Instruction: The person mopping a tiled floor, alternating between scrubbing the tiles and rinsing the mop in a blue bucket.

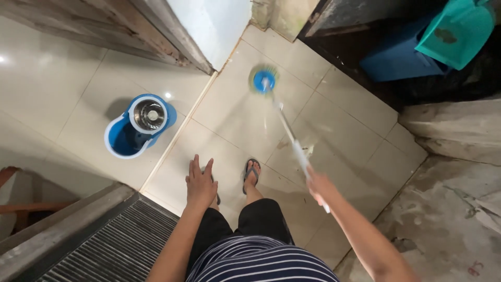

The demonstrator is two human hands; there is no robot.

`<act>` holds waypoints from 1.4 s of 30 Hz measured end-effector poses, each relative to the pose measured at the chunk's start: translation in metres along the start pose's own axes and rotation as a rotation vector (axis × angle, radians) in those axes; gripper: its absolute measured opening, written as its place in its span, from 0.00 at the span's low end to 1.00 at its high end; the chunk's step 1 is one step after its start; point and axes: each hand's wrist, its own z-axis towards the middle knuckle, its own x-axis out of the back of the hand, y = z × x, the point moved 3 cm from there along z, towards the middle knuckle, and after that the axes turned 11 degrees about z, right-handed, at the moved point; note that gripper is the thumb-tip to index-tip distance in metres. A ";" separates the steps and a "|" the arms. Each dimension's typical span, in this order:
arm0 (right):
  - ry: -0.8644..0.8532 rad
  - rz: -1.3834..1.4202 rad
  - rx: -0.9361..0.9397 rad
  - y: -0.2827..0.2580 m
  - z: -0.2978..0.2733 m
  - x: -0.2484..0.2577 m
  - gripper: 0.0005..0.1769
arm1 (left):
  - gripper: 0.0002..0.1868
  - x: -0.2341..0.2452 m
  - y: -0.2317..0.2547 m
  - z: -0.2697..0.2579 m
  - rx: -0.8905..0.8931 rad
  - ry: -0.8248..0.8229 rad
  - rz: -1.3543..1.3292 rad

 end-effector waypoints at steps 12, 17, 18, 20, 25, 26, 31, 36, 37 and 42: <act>0.229 -0.523 0.373 -0.082 -0.005 -0.127 0.38 | 0.39 0.005 -0.076 0.000 -0.030 0.083 -0.065; 0.365 -0.289 0.321 -0.207 0.084 -0.112 0.27 | 0.43 -0.004 -0.123 -0.015 -0.030 0.019 -0.041; 0.328 -0.274 0.234 -0.220 0.087 -0.117 0.28 | 0.43 -0.006 -0.132 -0.015 -0.026 0.003 -0.032; 0.312 -0.236 0.257 -0.212 0.076 -0.132 0.33 | 0.43 -0.010 -0.147 -0.017 -0.055 0.022 -0.020; 0.238 -0.305 0.199 -0.136 -0.013 -0.198 0.36 | 0.44 -0.019 -0.181 -0.023 -0.091 0.015 0.004; 0.183 -0.298 0.114 -0.122 -0.030 -0.211 0.40 | 0.44 -0.020 -0.184 -0.023 -0.099 0.023 0.006; 0.178 -0.240 0.036 -0.106 -0.066 -0.242 0.37 | 0.43 -0.017 -0.188 -0.026 -0.111 0.026 -0.017; 0.180 -0.121 0.097 -0.153 -0.014 -0.215 0.26 | 0.43 -0.007 -0.176 -0.022 -0.048 0.022 -0.044; 0.232 -0.155 0.183 -0.174 0.006 -0.195 0.23 | 0.43 -0.005 -0.171 -0.017 -0.028 0.041 -0.052; 0.343 -0.278 0.278 -0.243 0.093 -0.095 0.35 | 0.42 -0.013 -0.147 -0.020 0.105 0.024 -0.077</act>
